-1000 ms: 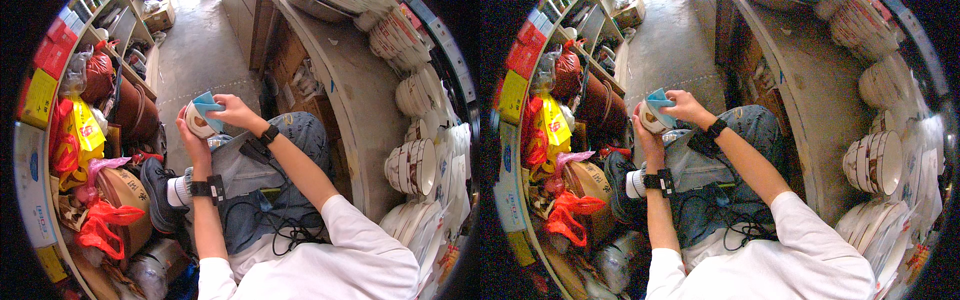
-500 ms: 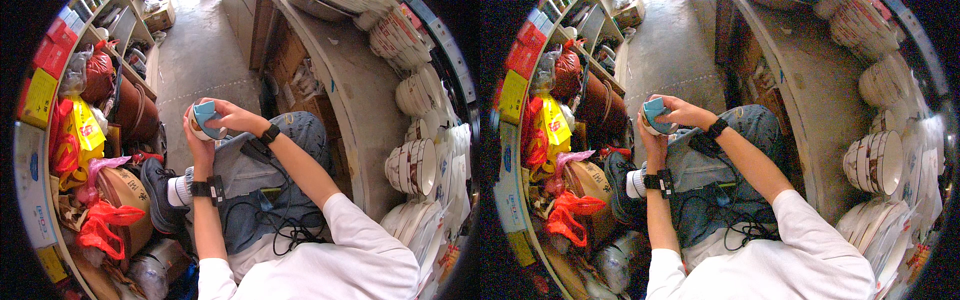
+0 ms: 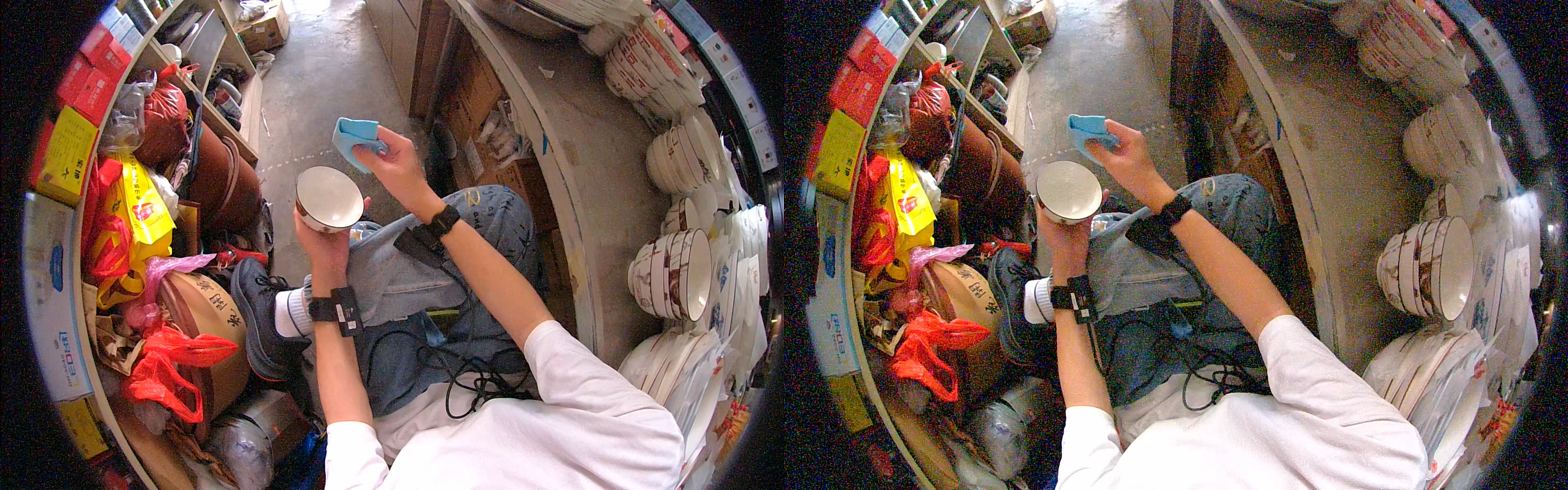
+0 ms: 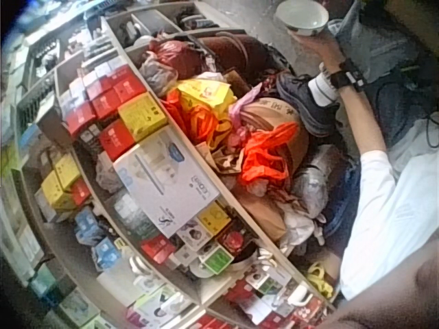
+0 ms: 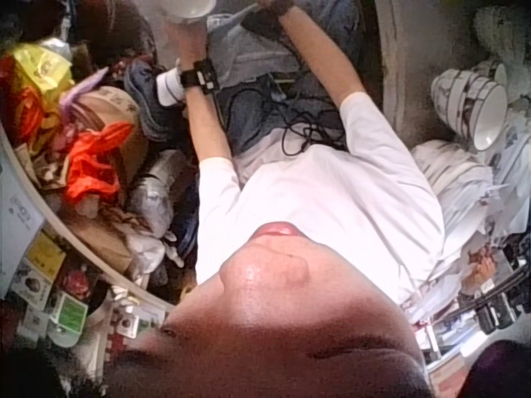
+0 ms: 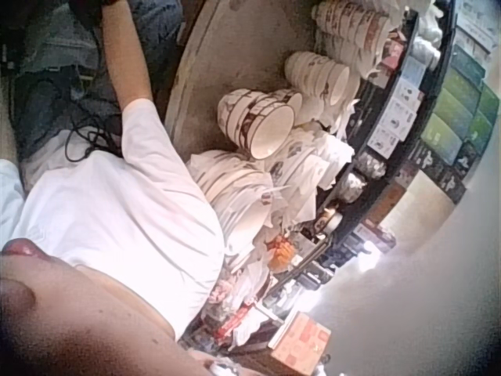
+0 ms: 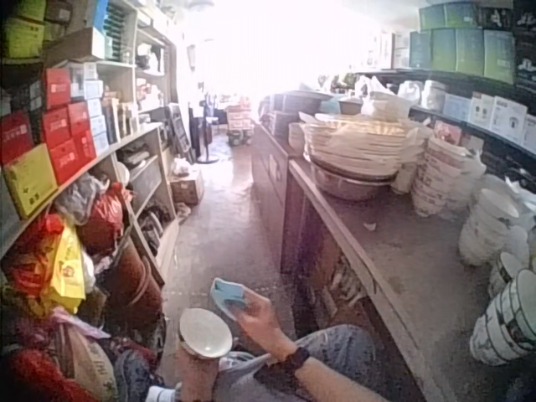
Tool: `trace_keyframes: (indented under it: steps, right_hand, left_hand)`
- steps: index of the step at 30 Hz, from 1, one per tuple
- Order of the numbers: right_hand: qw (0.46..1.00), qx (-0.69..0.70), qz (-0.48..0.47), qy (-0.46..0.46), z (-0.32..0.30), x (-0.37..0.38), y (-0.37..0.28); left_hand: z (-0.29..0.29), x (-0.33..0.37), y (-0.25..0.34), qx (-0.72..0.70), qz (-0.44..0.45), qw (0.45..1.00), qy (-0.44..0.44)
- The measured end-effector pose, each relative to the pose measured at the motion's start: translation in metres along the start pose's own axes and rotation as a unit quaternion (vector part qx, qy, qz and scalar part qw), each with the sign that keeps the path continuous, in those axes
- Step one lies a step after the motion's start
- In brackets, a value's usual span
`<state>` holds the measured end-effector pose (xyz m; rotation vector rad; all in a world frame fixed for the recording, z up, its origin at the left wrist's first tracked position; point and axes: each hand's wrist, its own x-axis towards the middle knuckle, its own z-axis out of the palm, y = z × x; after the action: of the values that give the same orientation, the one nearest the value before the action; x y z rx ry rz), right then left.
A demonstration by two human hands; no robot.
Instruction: The person cleans bowls with a cloth.
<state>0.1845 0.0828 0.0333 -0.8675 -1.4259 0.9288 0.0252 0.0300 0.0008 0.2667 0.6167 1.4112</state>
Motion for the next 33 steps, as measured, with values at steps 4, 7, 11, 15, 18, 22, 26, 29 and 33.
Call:
trace_keyframes:
  steps: [4,7,11,15,18,22,26,29,33]
  right_hand:
    - [0.984,-0.124,-0.117,-0.059,0.010,-0.001,-0.005]
    - [0.975,-0.154,-0.097,-0.124,0.013,-0.003,-0.007]
    - [0.964,-0.202,-0.098,-0.144,0.017,-0.007,-0.005]
    - [0.935,-0.290,-0.088,-0.185,0.025,-0.011,0.003]
    - [0.930,-0.297,-0.096,-0.192,0.028,-0.013,0.012]
    - [0.933,-0.283,-0.100,-0.200,0.031,-0.014,0.011]
    - [0.933,-0.280,-0.093,-0.207,0.032,-0.014,0.013]
    - [0.934,-0.270,-0.092,-0.214,0.032,-0.014,0.016]
    - [0.940,-0.249,-0.091,-0.216,0.033,-0.015,0.017]
  left_hand:
    - [-0.015,0.008,-0.004,-0.005,-0.001,1.000,-0.023]
    - [-0.027,0.012,-0.008,0.003,-0.006,1.000,0.003]
    - [-0.023,0.010,-0.012,0.007,-0.001,1.000,0.017]
    - [-0.017,0.011,-0.010,-0.003,-0.005,1.000,0.013]
    - [-0.016,0.010,-0.008,-0.005,-0.007,1.000,0.005]
    - [-0.016,0.009,-0.007,0.009,0.004,1.000,0.022]
    - [-0.015,0.010,-0.006,0.002,0.007,1.000,0.003]
    - [-0.014,0.009,-0.005,0.001,0.006,1.000,0.007]
    - [-0.013,0.005,-0.008,-0.008,0.013,1.000,0.027]
